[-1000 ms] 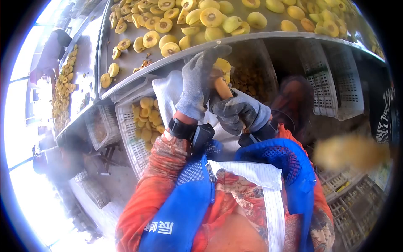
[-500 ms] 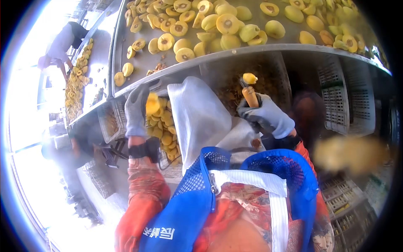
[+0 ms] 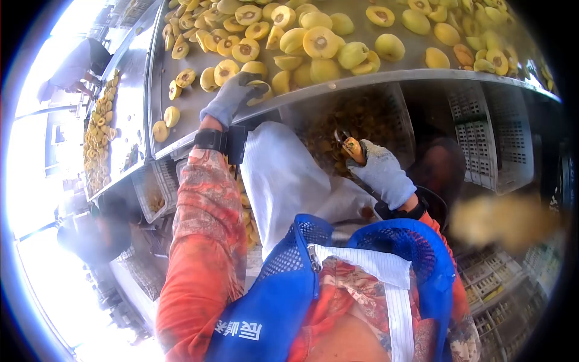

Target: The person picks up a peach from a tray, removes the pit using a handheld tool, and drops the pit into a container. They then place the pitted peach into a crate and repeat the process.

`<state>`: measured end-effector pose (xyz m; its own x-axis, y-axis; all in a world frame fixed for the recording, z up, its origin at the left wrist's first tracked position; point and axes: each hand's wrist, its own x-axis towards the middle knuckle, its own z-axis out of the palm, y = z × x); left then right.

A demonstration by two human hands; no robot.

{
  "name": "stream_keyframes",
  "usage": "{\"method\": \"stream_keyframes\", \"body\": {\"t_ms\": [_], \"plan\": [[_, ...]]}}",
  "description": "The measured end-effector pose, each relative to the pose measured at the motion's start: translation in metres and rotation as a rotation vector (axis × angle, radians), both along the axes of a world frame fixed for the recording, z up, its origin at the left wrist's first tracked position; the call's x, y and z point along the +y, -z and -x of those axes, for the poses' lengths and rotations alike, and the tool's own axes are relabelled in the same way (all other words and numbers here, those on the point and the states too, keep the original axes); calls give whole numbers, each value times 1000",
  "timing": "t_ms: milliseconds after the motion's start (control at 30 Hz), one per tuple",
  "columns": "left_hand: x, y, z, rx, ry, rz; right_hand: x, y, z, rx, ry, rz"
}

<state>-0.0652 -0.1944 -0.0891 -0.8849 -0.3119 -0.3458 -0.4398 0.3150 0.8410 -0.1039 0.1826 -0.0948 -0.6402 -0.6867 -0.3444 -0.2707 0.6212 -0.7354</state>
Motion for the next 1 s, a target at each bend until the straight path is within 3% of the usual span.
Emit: {"method": "stream_keyframes", "body": {"t_ms": [167, 233, 267, 367, 467, 533, 733, 833, 867, 1000], "plan": [[66, -59, -36, 412, -444, -499, -40, -35, -8, -37, -60, 94], [88, -61, -42, 507, -441, -730, -57, -38, -14, 154, -64, 188], [91, -44, -43, 572, -314, -428, -64, -46, -15, 178, -61, 211], [124, -30, -49, 574, -254, -341, -73, -49, -21, 307, -9, 264], [161, -53, -50, 599, -288, -444, -69, -46, -24, 389, 42, 210], [175, -59, -50, 681, -381, -726, -63, -46, -27, 416, 74, 156], [206, -77, -44, 827, -306, 208, -61, -40, -43, 314, 244, 351], [210, -77, -45, 804, -286, 499, -55, -77, -52, -299, 195, 298], [209, -75, -46, 782, -273, 545, -55, -54, -58, 70, 128, 484], [212, -73, -48, 679, -266, 581, -47, -35, -48, 125, 134, 437]]}}
